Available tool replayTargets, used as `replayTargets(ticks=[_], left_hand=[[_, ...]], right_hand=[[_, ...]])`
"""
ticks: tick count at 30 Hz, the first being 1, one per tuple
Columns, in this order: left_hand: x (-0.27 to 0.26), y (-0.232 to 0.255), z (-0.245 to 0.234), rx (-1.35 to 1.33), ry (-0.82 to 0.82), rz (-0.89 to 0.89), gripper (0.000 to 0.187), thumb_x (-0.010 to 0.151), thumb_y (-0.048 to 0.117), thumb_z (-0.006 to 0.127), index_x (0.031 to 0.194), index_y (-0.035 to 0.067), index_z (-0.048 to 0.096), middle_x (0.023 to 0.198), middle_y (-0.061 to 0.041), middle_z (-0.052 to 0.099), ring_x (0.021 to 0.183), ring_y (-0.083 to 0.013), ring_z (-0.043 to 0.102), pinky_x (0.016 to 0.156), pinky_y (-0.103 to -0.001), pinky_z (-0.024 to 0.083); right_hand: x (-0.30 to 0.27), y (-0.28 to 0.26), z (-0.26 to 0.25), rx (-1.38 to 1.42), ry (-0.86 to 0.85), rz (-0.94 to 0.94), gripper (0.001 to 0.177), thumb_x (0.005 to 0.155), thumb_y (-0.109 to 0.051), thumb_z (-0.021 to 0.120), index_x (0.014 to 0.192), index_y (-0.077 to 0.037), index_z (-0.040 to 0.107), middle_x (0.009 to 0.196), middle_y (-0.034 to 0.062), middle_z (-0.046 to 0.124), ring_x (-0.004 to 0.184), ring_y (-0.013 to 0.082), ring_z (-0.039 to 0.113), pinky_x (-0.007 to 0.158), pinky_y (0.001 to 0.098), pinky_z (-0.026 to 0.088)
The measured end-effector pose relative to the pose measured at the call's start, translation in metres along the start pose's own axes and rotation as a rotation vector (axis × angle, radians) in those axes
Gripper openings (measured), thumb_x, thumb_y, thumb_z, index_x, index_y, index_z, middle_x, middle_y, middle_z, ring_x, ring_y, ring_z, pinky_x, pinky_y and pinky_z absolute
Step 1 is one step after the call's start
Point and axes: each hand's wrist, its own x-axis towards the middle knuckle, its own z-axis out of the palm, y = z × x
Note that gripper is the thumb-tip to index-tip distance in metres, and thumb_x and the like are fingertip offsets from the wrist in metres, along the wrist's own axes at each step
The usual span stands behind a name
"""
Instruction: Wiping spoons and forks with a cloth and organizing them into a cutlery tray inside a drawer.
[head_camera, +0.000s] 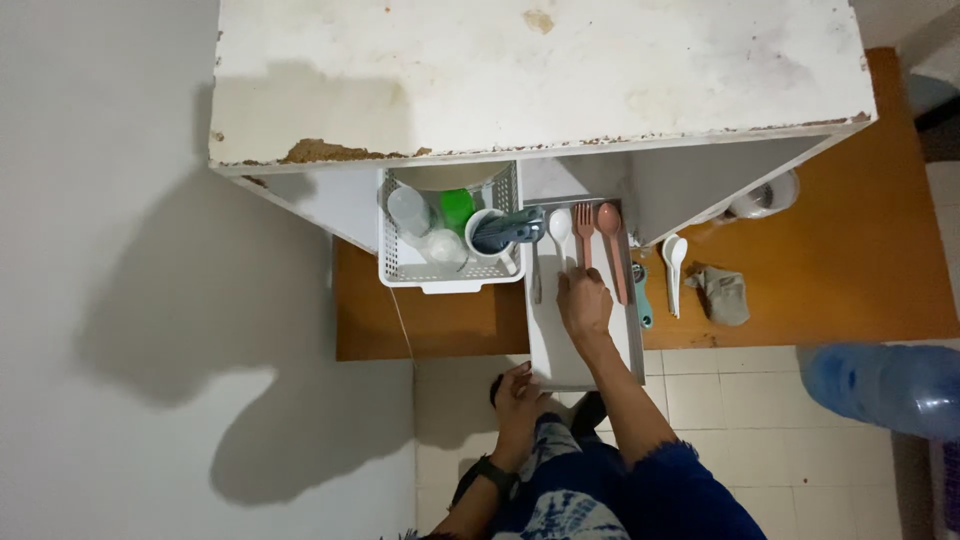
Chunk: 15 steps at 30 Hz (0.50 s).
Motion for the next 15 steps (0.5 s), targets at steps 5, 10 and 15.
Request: replayTargets(ticks=[5, 10, 15], left_hand=[[0.023, -0.001, 0.005, -0.012, 0.000, 0.069, 0.040, 0.100, 0.016, 0.064, 0.137, 0.004, 0.057, 0.118, -0.009, 0.061, 0.108, -0.0204, 0.063, 0.098, -0.041, 0.058], [0.042, 0.032, 0.018, 0.084, -0.047, 0.102, 0.052, 0.099, 0.033, 0.066, 0.140, 0.005, 0.050, 0.129, -0.012, 0.062, 0.118, -0.0216, 0.064, 0.103, -0.038, 0.058], [0.088, 0.037, 0.033, -0.028, 0.003, 0.149, 0.061, 0.094, 0.035, 0.070, 0.142, 0.004, 0.050, 0.132, -0.013, 0.060, 0.122, -0.0252, 0.061, 0.105, -0.044, 0.055]], right_hand=[[-0.021, 0.000, -0.027, 0.069, 0.068, -0.049, 0.026, 0.097, -0.024, 0.068, 0.090, 0.001, 0.071, 0.089, 0.0234, 0.069, 0.073, 0.0429, 0.069, 0.065, 0.0500, 0.056], [-0.065, 0.003, -0.066, 0.253, 0.193, -0.149, 0.014, 0.092, -0.013, 0.067, 0.096, -0.002, 0.076, 0.088, 0.0181, 0.073, 0.074, 0.0353, 0.071, 0.065, 0.0439, 0.057], [-0.100, 0.037, -0.076, 0.254, 0.111, -0.112, 0.015, 0.092, -0.014, 0.071, 0.091, 0.000, 0.075, 0.084, 0.0158, 0.074, 0.074, 0.0319, 0.072, 0.066, 0.0408, 0.056]])
